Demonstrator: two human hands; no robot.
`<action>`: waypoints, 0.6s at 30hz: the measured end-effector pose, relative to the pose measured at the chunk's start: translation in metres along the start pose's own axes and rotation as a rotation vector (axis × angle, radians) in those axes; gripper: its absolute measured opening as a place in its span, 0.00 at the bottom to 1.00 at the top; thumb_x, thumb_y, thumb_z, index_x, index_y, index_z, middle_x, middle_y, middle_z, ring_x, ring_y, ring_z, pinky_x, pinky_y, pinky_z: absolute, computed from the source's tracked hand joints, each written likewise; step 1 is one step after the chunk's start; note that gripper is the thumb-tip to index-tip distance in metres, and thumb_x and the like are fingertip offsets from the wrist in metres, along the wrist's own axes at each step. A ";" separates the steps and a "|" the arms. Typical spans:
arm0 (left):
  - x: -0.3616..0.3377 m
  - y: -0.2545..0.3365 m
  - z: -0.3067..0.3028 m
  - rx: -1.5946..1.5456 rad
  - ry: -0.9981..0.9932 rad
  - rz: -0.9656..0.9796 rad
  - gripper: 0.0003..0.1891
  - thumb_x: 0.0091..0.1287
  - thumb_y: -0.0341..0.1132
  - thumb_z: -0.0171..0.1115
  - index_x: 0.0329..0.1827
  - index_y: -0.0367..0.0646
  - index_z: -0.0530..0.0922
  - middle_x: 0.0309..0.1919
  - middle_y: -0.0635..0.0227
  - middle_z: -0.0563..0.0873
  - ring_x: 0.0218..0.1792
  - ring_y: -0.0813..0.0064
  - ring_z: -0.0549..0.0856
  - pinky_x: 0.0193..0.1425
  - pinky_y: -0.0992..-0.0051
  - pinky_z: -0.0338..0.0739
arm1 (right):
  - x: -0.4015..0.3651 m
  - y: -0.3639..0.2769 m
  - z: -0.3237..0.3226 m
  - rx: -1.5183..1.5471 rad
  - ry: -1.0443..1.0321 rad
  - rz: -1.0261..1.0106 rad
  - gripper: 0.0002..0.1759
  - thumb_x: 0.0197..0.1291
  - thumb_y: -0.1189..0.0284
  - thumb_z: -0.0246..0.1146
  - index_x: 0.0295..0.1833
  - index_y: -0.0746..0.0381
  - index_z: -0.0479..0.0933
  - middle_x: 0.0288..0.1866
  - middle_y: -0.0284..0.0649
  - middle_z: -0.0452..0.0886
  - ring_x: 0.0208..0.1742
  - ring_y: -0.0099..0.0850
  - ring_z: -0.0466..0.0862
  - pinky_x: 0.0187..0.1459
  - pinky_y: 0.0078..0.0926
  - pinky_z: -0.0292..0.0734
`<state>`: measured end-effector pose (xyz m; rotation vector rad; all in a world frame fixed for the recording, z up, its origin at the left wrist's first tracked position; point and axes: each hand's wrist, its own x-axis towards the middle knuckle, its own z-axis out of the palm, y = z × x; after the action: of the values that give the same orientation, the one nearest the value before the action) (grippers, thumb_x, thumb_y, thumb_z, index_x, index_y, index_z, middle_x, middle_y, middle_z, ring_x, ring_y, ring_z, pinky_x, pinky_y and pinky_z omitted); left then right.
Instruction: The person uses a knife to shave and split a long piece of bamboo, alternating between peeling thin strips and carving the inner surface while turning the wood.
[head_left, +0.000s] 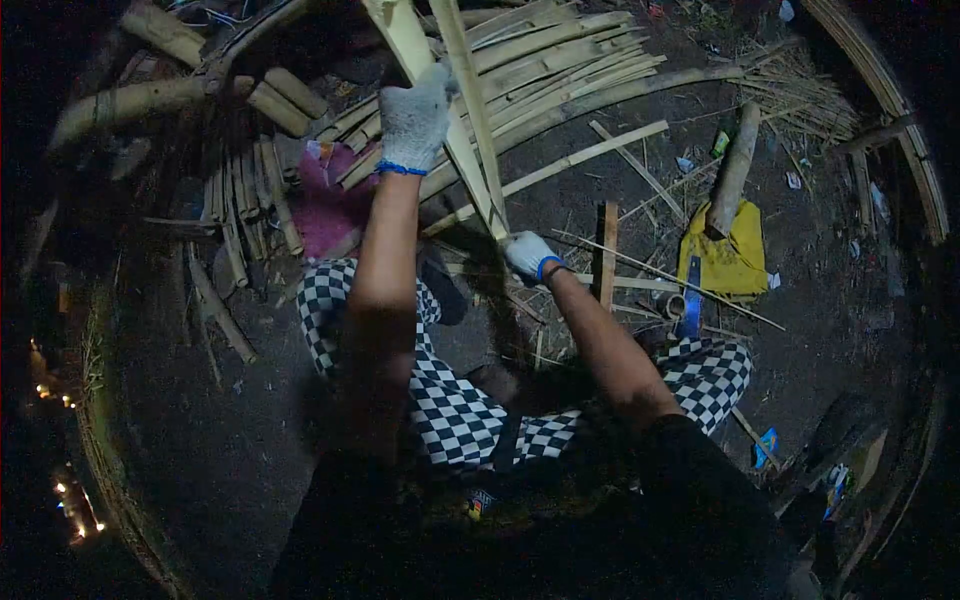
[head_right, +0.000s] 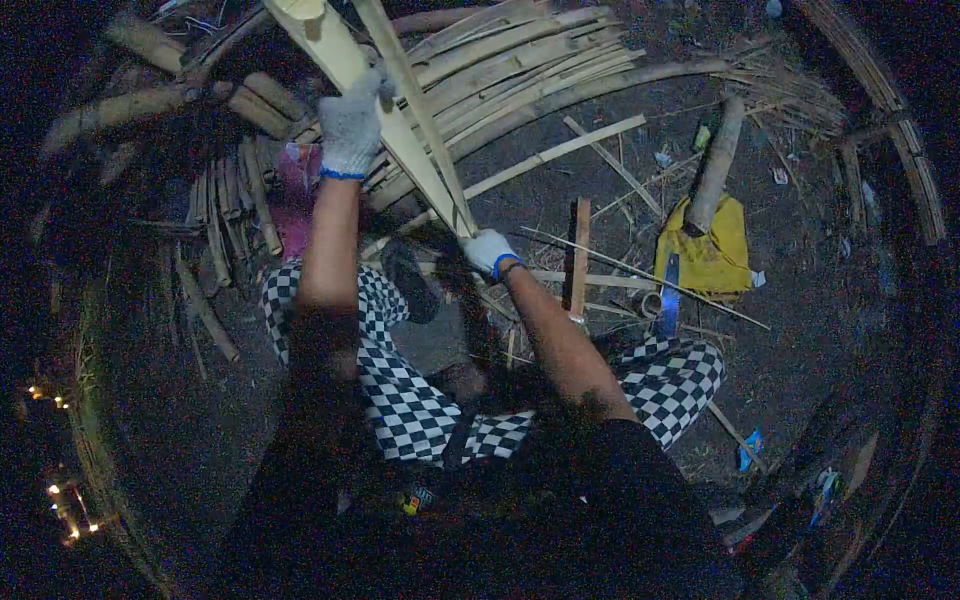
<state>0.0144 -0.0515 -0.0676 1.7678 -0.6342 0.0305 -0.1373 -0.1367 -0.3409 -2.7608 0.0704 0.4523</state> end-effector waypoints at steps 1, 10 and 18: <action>0.011 -0.020 0.006 -0.268 0.039 -0.090 0.11 0.66 0.35 0.56 0.35 0.35 0.80 0.25 0.67 0.81 0.28 0.78 0.81 0.32 0.74 0.74 | -0.004 -0.006 -0.004 0.297 0.173 0.222 0.20 0.57 0.59 0.54 0.38 0.67 0.79 0.39 0.59 0.81 0.45 0.55 0.80 0.49 0.47 0.75; 0.019 -0.016 0.006 -0.708 0.241 -0.021 0.06 0.61 0.27 0.60 0.40 0.36 0.75 0.29 0.63 0.81 0.24 0.73 0.79 0.23 0.72 0.72 | 0.001 -0.043 0.002 0.826 0.314 0.467 0.22 0.56 0.58 0.55 0.42 0.68 0.77 0.39 0.61 0.80 0.47 0.58 0.78 0.49 0.47 0.72; 0.035 -0.039 -0.014 -0.682 0.351 0.056 0.07 0.62 0.28 0.59 0.34 0.33 0.71 0.24 0.63 0.78 0.21 0.71 0.78 0.25 0.72 0.74 | 0.005 -0.095 -0.023 1.658 0.102 0.698 0.11 0.60 0.69 0.47 0.31 0.64 0.69 0.17 0.43 0.71 0.12 0.35 0.72 0.14 0.36 0.70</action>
<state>0.0655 -0.0472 -0.0864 1.0500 -0.3725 0.1433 -0.1161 -0.0556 -0.2909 -1.0462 0.9437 0.1955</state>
